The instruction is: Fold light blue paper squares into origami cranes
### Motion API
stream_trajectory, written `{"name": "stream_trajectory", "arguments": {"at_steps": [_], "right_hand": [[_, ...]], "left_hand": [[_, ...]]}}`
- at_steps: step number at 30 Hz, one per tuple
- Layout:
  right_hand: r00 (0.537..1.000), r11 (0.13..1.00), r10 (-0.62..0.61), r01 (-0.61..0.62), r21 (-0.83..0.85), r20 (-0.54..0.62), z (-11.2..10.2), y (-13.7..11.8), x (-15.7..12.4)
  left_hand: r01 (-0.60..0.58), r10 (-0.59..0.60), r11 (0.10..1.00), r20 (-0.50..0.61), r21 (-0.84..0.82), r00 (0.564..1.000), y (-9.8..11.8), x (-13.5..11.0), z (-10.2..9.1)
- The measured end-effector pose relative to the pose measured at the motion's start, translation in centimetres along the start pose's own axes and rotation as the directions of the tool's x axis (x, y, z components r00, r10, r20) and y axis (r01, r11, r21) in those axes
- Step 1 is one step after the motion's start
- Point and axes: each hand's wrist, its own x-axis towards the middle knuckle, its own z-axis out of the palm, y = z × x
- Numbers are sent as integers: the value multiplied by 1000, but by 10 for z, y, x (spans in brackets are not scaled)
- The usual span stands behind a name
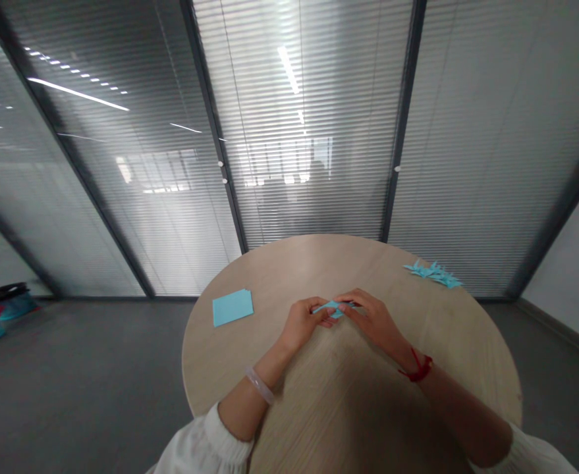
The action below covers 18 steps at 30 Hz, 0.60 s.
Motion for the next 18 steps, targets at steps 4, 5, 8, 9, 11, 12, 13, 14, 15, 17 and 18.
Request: {"name": "stream_trajectory", "arguments": {"at_steps": [4, 5, 8, 9, 11, 12, 13, 14, 15, 17, 18], "right_hand": [[999, 998, 54, -54, 36, 6, 0, 1, 0], [996, 995, 84, -84, 52, 5, 0, 2, 0], [983, 977, 185, -184, 107, 8, 0, 5, 1], [977, 969, 211, -212, 127, 16, 0, 6, 1], [968, 952, 251, -252, 172, 32, 0, 8, 1], [964, 943, 265, -267, 197, 39, 1, 9, 1], [960, 934, 277, -279, 221, 43, 1, 10, 1], [956, 926, 289, -291, 242, 46, 1, 10, 1], [953, 918, 300, -302, 258, 49, 1, 9, 1], [945, 905, 321, -324, 276, 60, 0, 8, 2], [942, 901, 328, -334, 277, 68, -1, 7, 3]], "left_hand": [[-10, 10, 1000, 6, -20, 1000, 1, 0, 0], [-13, 13, 1000, 5, -28, 1000, 1, 0, 0], [-16, 16, 999, -5, -46, 1000, 2, 0, 0], [-15, 15, 999, -11, -48, 1000, 2, 0, 0], [-5, 4, 999, -23, -52, 1000, 3, 0, 0], [2, -4, 998, -31, -56, 999, 3, 0, 0], [10, -12, 998, -40, -62, 999, 4, 0, -1], [14, -17, 998, -46, -67, 999, 4, 0, -1], [17, -20, 997, -49, -73, 999, 3, 0, -1], [19, -22, 997, -43, -75, 999, 2, 0, -2], [20, -23, 998, -38, -67, 999, 1, 1, -3]]}}
